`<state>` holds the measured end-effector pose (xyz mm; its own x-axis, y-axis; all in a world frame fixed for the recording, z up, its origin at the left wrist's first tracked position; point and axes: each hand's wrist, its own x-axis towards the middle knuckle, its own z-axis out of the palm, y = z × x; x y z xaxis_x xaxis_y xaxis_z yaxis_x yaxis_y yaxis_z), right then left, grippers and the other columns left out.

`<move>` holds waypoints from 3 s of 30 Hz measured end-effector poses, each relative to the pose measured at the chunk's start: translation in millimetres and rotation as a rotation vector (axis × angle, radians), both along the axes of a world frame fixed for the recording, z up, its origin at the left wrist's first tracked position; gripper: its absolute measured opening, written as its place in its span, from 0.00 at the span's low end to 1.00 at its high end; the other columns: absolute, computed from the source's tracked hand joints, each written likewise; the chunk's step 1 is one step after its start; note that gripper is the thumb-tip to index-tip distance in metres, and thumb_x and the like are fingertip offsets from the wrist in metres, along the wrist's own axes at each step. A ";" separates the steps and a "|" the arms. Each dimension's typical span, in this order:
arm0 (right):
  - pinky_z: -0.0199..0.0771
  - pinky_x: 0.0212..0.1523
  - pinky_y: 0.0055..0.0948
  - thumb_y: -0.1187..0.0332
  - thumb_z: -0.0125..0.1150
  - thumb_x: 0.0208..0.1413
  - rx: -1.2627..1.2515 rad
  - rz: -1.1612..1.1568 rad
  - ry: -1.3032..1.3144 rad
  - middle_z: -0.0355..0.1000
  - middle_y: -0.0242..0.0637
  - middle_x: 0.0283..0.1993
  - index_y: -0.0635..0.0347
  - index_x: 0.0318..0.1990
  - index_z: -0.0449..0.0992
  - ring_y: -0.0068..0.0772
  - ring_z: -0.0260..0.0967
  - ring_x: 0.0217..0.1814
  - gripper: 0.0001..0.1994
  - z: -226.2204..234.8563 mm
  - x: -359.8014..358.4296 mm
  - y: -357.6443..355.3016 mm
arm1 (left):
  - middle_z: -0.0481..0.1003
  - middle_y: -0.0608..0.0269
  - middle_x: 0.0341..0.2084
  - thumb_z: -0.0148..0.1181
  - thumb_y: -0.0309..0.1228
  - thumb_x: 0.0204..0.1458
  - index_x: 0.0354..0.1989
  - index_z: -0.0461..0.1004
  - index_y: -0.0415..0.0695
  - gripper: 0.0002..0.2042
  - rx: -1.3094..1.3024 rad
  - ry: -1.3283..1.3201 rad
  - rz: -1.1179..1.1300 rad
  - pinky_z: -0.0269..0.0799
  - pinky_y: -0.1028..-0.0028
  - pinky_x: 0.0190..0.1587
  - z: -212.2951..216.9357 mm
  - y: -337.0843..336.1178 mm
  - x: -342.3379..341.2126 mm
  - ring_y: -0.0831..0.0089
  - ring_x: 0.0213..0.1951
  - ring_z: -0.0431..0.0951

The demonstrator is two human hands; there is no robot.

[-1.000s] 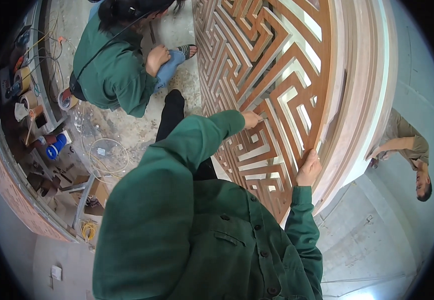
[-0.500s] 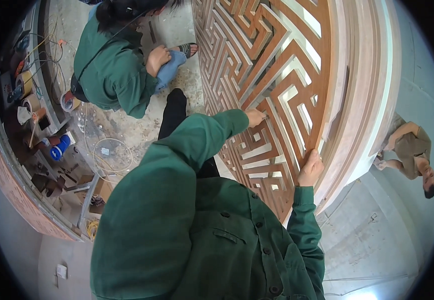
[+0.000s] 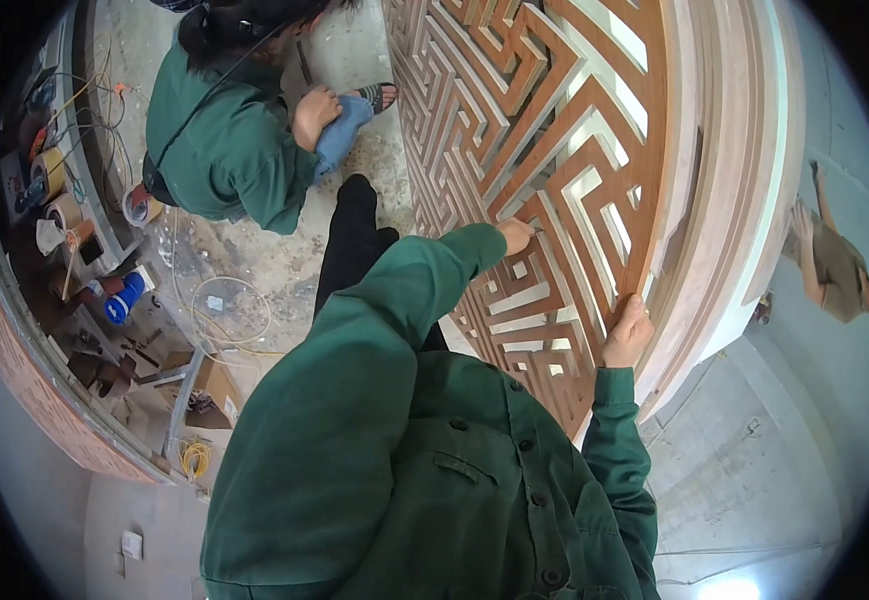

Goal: Sanding a large decorative wooden screen with sandpaper in a workshop environment.

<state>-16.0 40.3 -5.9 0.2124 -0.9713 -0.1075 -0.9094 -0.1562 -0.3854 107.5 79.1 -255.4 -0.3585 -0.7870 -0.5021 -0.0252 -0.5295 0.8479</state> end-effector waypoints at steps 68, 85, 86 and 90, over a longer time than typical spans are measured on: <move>0.52 0.21 0.36 0.62 0.41 0.57 -0.047 -0.023 -0.014 0.51 0.47 0.16 0.66 0.18 0.59 0.41 0.49 0.17 0.19 -1.1 -16.9 -5.1 | 0.73 0.48 0.32 0.42 0.30 0.46 0.36 0.70 0.40 0.12 -0.179 -0.144 -0.150 0.67 0.62 0.40 -21.9 4.6 -36.2 0.58 0.36 0.73; 0.58 0.27 0.43 0.61 0.39 0.56 -0.052 0.029 0.022 0.64 0.51 0.21 0.66 0.22 0.68 0.53 0.62 0.25 0.19 13.1 -5.6 2.5 | 0.71 0.55 0.34 0.51 0.25 0.45 0.40 0.73 0.42 0.12 -0.112 -0.209 -0.419 0.67 0.65 0.33 -35.4 -22.6 -36.1 0.61 0.34 0.71; 0.59 0.28 0.43 0.61 0.40 0.56 -0.057 0.081 0.022 0.65 0.51 0.21 0.66 0.22 0.68 0.53 0.62 0.26 0.19 15.9 5.4 -0.4 | 0.71 0.55 0.34 0.50 0.26 0.45 0.44 0.70 0.41 0.15 -0.019 -0.037 -0.228 0.67 0.65 0.32 -82.6 -17.1 -51.2 0.61 0.34 0.71; 0.59 0.28 0.44 0.60 0.40 0.57 -0.089 0.090 0.058 0.65 0.52 0.21 0.66 0.22 0.69 0.54 0.62 0.26 0.19 9.9 -2.2 -0.1 | 0.71 0.54 0.24 0.44 0.23 0.43 0.53 0.63 0.42 0.24 -0.087 0.094 -0.196 0.64 0.66 0.25 -107.5 -6.0 -42.9 0.65 0.25 0.70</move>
